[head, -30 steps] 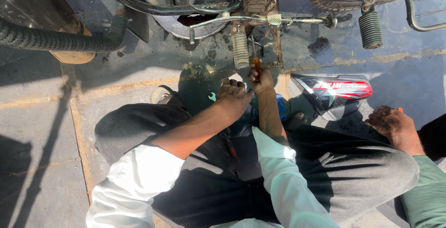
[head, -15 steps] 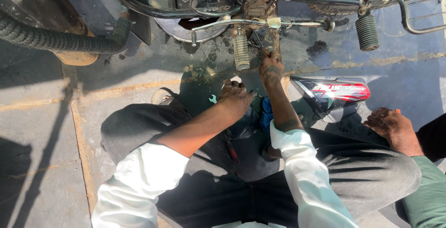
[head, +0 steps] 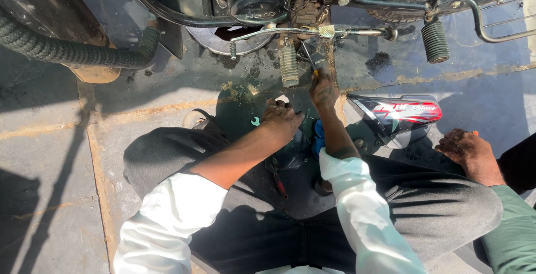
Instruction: Cleaning and repairing a motorcycle drive chain.
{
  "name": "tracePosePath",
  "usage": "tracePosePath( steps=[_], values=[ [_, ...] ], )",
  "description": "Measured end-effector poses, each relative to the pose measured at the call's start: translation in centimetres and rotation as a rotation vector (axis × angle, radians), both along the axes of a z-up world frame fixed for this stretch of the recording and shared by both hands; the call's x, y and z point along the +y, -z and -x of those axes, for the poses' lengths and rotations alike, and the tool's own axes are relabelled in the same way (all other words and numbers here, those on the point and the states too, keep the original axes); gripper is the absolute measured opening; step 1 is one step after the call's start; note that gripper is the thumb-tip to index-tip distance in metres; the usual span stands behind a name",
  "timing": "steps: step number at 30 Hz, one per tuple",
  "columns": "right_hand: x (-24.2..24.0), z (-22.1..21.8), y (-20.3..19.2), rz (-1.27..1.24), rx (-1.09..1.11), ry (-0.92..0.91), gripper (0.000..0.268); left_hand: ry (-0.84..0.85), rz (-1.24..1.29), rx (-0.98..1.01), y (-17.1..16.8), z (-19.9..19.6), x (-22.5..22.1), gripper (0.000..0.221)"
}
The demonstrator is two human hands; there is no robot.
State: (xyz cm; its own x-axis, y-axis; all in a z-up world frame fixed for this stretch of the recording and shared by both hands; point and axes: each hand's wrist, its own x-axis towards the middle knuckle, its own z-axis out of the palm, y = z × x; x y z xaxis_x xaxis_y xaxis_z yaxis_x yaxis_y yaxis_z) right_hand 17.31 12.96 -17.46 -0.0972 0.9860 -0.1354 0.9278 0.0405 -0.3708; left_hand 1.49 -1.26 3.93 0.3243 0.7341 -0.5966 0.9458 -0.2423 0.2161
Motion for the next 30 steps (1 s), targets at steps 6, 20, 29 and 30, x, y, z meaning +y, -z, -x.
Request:
tracePosePath(
  steps=[6, 20, 29, 30],
  values=[
    [-12.8, -10.1, 16.1, 0.217, 0.157, 0.583, 0.082, 0.059, 0.029, 0.023, 0.3, -0.6, 0.5, 0.062],
    [-2.7, -16.8, 4.9, 0.953, 0.368, 0.485, 0.025, 0.086, 0.021, 0.019, 1.9, -3.5, 1.9, 0.062],
    [-1.4, -12.9, -14.4, 0.895, 0.914, 0.230, 0.012, -0.049, 0.005, -0.148, 3.2, -3.8, 2.6, 0.088],
    [-1.9, -11.6, -16.4, 0.823, 0.906, 0.168, 0.018, -0.115, 0.045, -0.289, 3.6, -3.7, 2.5, 0.091]
  ],
)
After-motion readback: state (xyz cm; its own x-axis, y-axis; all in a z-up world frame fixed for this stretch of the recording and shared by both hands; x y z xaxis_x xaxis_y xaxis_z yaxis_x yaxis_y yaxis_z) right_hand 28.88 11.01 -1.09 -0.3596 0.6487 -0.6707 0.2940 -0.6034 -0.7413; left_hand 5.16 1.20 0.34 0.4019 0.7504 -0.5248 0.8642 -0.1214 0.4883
